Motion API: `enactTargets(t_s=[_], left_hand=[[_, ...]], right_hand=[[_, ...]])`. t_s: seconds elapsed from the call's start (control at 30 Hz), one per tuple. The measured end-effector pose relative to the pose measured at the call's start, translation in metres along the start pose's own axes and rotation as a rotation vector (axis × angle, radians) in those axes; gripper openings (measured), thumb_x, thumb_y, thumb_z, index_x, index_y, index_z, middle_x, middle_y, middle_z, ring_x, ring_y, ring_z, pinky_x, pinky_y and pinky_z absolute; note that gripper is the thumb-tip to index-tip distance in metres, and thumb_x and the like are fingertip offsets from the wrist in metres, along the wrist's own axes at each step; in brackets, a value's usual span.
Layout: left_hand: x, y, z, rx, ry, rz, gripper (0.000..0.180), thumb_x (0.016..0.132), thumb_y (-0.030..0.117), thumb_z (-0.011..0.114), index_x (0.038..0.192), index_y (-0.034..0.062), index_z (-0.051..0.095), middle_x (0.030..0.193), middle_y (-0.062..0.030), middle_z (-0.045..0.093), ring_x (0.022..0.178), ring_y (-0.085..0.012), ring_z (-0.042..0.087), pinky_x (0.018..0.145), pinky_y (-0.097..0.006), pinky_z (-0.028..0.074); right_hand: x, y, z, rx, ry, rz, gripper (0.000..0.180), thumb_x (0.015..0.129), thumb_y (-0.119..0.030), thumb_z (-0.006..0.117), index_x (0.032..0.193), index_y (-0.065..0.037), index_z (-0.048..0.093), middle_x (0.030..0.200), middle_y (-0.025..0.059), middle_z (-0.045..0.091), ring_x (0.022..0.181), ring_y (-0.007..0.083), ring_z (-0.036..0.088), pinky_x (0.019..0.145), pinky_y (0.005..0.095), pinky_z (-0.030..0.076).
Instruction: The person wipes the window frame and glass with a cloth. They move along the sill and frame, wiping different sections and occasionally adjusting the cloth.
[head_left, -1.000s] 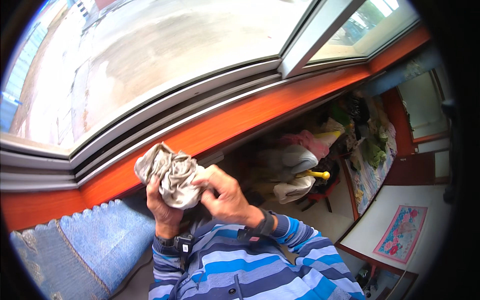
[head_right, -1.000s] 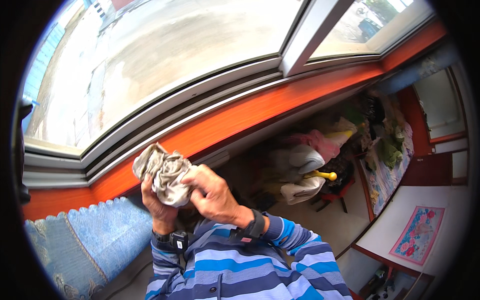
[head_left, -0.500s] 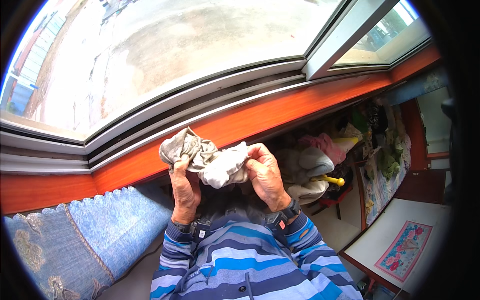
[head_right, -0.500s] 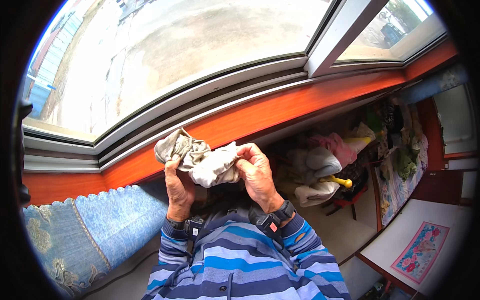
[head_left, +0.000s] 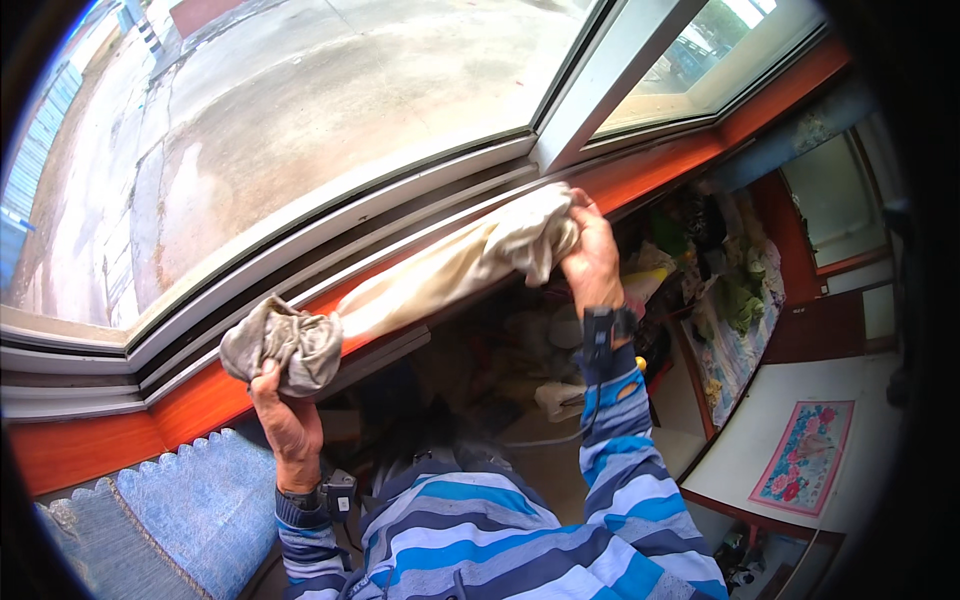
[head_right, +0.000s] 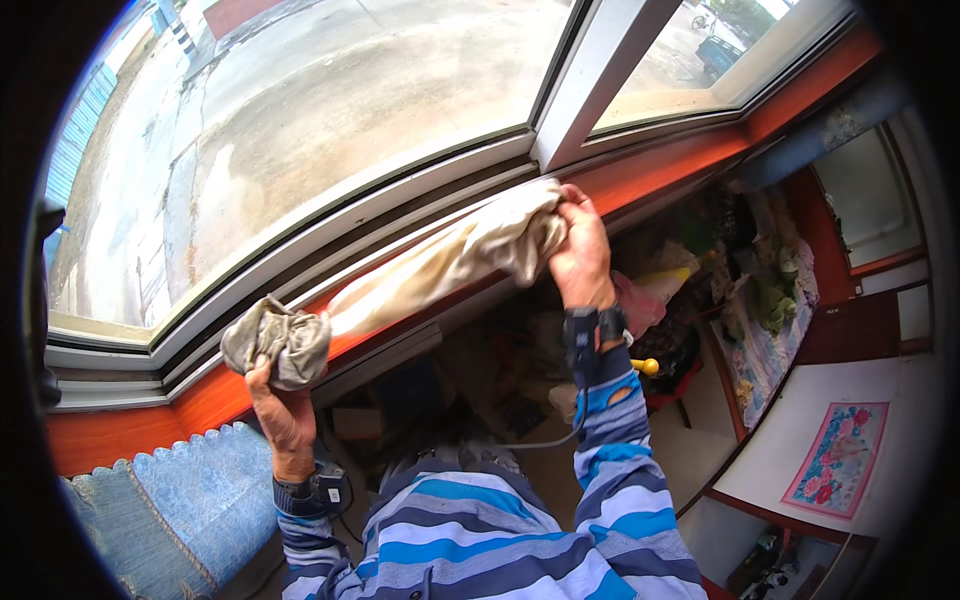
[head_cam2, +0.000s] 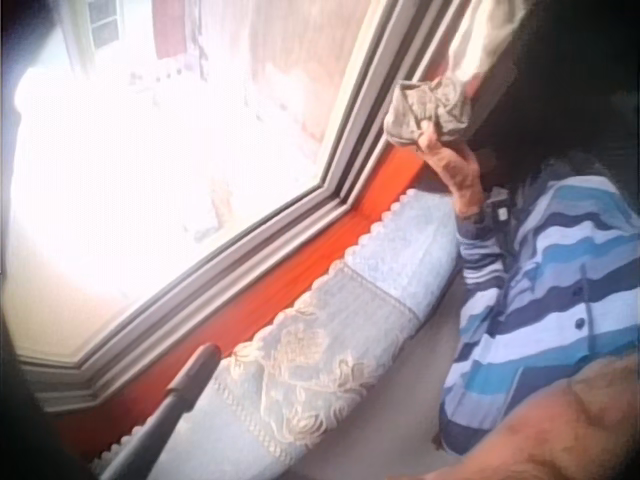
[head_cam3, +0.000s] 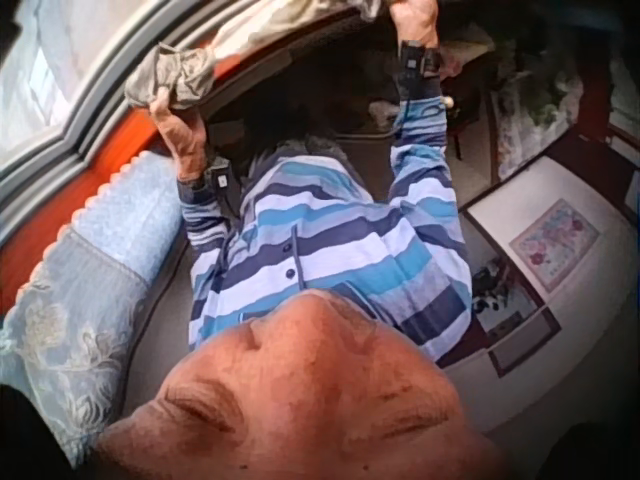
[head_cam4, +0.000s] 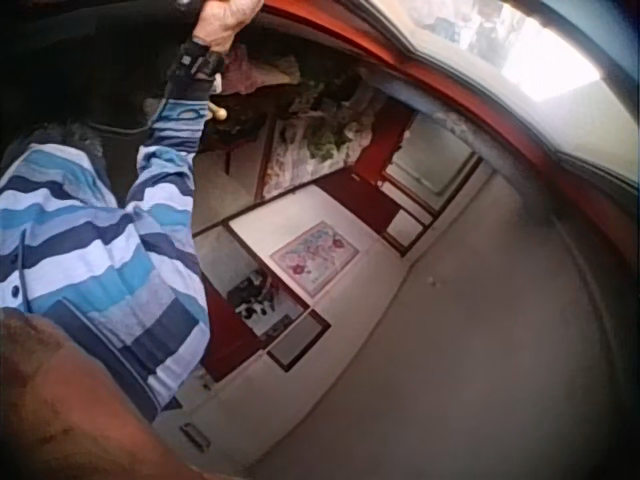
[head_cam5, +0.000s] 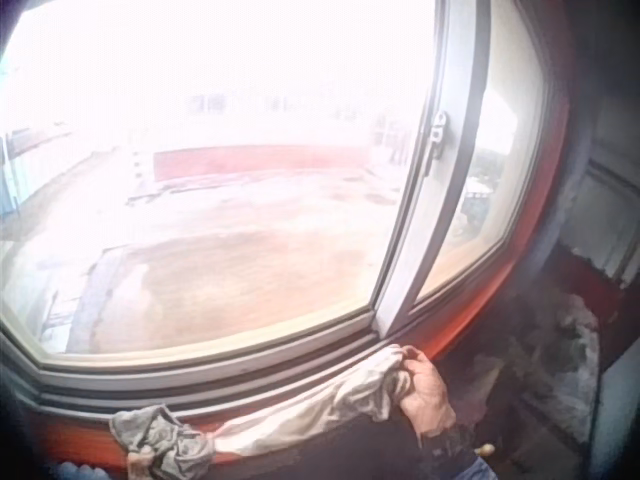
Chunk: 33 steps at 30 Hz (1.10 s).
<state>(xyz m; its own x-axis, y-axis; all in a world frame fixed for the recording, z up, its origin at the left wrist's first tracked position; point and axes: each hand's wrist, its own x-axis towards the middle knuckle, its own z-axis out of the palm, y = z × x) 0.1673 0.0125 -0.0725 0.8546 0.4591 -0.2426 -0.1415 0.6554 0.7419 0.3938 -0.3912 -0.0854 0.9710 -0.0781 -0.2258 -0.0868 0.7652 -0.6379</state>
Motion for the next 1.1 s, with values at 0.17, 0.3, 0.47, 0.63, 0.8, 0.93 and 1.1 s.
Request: enactTargets(t_s=[0.17, 0.3, 0.47, 0.63, 0.8, 0.93, 1.1], left_hand=[[-0.001, -0.003, -0.018, 0.134, -0.014, 0.105, 0.051, 0.102, 0.022, 0.066, 0.147, -0.0003, 0.057, 0.142, -0.0116, 0.068, 0.129, -0.0246, 0.066, 0.115, -0.042, 0.05], [-0.012, 0.029, -0.046, 0.081, 0.079, 0.164, 0.053, 0.102, 0.021, 0.064, 0.148, -0.0028, 0.055, 0.143, -0.015, 0.066, 0.129, -0.0262, 0.065, 0.115, -0.044, 0.05], [-0.02, 0.089, -0.091, 0.245, 0.166, 0.361, 0.058, 0.103, 0.028, 0.064, 0.152, 0.0, 0.053, 0.143, -0.0131, 0.066, 0.126, -0.0279, 0.068, 0.105, -0.046, 0.058], [-0.039, 0.128, -0.127, 0.345, 0.331, 0.463, 0.061, 0.104, 0.028, 0.061, 0.155, -0.0033, 0.051, 0.149, -0.0156, 0.062, 0.134, -0.0275, 0.062, 0.116, -0.043, 0.048], [-0.061, 0.144, -0.139, 0.402, 0.368, 0.54, 0.056, 0.104, 0.027, 0.064, 0.151, -0.002, 0.056, 0.145, -0.0135, 0.065, 0.129, -0.0248, 0.064, 0.115, -0.039, 0.048], [-0.069, 0.152, -0.141, 0.481, 0.405, 0.569, 0.056, 0.103, 0.028, 0.066, 0.149, -0.0023, 0.057, 0.142, -0.0128, 0.066, 0.128, -0.0241, 0.065, 0.114, -0.038, 0.048], [-0.065, 0.155, -0.143, 0.523, 0.45, 0.593, 0.058, 0.102, 0.03, 0.067, 0.15, -0.0013, 0.057, 0.142, -0.0122, 0.066, 0.125, -0.0244, 0.066, 0.111, -0.038, 0.05]], right_hand=[[0.1, -0.036, -0.067, -0.241, 0.326, -0.344, 0.029, 0.093, 0.011, 0.054, 0.117, -0.003, 0.063, 0.111, 0.0134, 0.071, 0.1, 0.0268, 0.072, 0.092, 0.0412, 0.062], [0.121, -0.053, -0.083, -1.438, 0.403, -0.599, 0.057, 0.098, -0.029, 0.072, 0.145, 0.001, 0.063, 0.137, 0.0224, 0.07, 0.125, 0.0341, 0.068, 0.109, 0.0427, 0.052], [0.082, 0.016, -0.035, -2.092, 0.278, -0.685, 0.101, 0.095, -0.069, 0.063, 0.155, 0.011, 0.045, 0.162, 0.0361, 0.041, 0.153, 0.0492, 0.037, 0.128, 0.0552, 0.029], [0.021, 0.076, 0.006, -2.147, 0.133, -0.519, 0.101, 0.101, -0.062, 0.052, 0.163, 0.014, 0.03, 0.171, 0.037, 0.028, 0.162, 0.0502, 0.022, 0.134, 0.0542, 0.016], [-0.066, 0.177, 0.059, -2.101, -0.03, -0.777, 0.1, 0.098, -0.056, 0.057, 0.155, 0.023, 0.035, 0.165, 0.0463, 0.027, 0.156, 0.0575, 0.027, 0.132, 0.0613, 0.018], [-0.11, 0.218, 0.088, -1.939, -0.168, -0.798, 0.086, 0.098, -0.043, 0.06, 0.154, 0.02, 0.039, 0.164, 0.0432, 0.031, 0.155, 0.057, 0.031, 0.13, 0.0613, 0.023], [-0.139, 0.241, 0.098, -1.65, -0.386, -0.764, 0.071, 0.094, -0.029, 0.067, 0.149, 0.013, 0.051, 0.158, 0.032, 0.048, 0.147, 0.0474, 0.046, 0.124, 0.0555, 0.035]])
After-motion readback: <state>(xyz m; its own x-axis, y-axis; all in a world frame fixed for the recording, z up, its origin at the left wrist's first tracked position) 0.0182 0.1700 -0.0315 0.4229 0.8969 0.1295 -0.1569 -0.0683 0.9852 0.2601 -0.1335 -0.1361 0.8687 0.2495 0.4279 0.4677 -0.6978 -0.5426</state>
